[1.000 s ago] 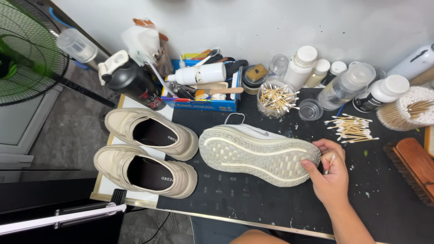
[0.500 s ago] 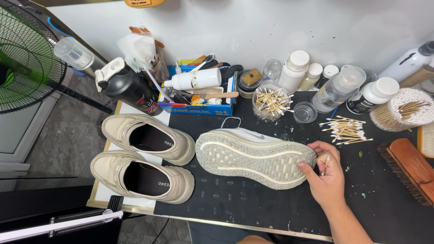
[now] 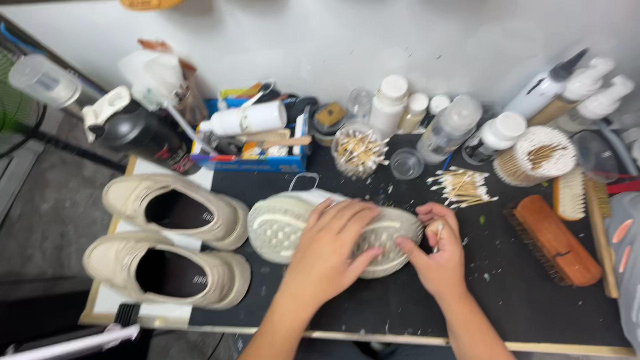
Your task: The person pours a clear liquid into a small container and uses cotton swabs to clean the soles of two different sneakers. They first clean the brown sole of a pink sneaker, then switch to a white sneaker, meticulously scrubbing the tread patterns and edges with the swabs.
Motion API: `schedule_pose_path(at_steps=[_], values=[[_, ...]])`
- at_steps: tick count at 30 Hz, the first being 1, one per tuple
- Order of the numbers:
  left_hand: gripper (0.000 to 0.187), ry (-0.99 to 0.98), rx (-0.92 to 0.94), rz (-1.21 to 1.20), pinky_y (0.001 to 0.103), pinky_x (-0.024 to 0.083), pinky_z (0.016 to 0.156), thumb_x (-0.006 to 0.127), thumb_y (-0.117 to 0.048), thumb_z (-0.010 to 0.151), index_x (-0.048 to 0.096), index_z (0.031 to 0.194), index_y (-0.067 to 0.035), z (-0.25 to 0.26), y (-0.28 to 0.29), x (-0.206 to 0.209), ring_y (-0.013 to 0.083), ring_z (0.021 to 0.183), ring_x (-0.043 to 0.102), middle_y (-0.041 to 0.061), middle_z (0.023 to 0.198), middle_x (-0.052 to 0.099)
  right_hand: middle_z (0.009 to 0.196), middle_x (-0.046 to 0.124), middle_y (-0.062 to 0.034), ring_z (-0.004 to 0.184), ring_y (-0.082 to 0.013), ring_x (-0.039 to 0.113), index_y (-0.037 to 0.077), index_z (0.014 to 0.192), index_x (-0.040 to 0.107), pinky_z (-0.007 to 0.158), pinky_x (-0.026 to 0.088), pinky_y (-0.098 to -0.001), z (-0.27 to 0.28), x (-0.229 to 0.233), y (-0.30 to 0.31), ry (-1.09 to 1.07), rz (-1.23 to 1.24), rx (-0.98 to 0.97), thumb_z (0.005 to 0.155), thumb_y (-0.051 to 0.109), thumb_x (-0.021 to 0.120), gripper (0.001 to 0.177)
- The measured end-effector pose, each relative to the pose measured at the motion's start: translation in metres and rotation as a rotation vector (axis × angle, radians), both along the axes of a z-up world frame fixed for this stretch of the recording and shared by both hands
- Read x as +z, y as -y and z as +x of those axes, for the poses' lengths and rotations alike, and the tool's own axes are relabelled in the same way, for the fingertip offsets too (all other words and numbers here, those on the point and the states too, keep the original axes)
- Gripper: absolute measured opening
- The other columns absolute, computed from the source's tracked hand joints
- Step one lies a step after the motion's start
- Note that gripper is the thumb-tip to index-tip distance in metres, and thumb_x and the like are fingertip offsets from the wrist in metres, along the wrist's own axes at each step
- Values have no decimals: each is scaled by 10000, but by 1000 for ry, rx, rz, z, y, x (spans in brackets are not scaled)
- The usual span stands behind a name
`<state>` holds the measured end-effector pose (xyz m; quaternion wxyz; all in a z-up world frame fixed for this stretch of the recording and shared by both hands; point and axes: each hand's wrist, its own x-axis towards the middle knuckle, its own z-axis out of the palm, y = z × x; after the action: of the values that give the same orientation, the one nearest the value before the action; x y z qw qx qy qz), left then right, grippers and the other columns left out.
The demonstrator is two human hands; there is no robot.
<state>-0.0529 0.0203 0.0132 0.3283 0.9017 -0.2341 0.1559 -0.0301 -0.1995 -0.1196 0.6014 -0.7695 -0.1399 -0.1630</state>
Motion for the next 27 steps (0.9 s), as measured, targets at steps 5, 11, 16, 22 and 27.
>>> schedule_pose_path(at_steps=[5,11,16,22,27], values=[[654,27,47,91,452,428,1051,796,-405,814,619,1334,-50,-2,-1,-24,301,1197,623,104,1296,674,791,457,-16,684,-108,425,71,766,404,705,411,-239,-14,-19,32,-140,348,-61,961,93,576,261],[639,93,96,139,407,446,1002,801,-426,808,644,1310,-64,2,5,-32,259,1169,648,76,1268,696,693,588,-51,576,-147,529,10,937,546,568,443,-273,-22,6,39,-286,-60,-68,991,61,534,75],[613,108,120,167,400,452,993,806,-430,796,668,1274,-73,4,11,-32,238,1163,661,55,1250,714,921,695,-88,815,-209,686,3,1026,684,716,548,-314,-16,42,42,-49,-328,8,955,94,661,117],[624,94,132,188,400,453,987,816,-437,774,678,1260,-71,9,14,-32,233,1147,667,52,1235,728,889,698,-66,733,-142,711,22,1047,749,649,571,-268,-24,44,38,-299,-267,-22,875,67,732,179],[636,68,118,183,400,449,989,818,-442,764,680,1259,-66,13,14,-30,242,1147,668,65,1216,731,803,687,-35,647,-73,719,28,1041,766,570,581,-217,-36,35,30,-468,-91,-47,866,38,735,178]])
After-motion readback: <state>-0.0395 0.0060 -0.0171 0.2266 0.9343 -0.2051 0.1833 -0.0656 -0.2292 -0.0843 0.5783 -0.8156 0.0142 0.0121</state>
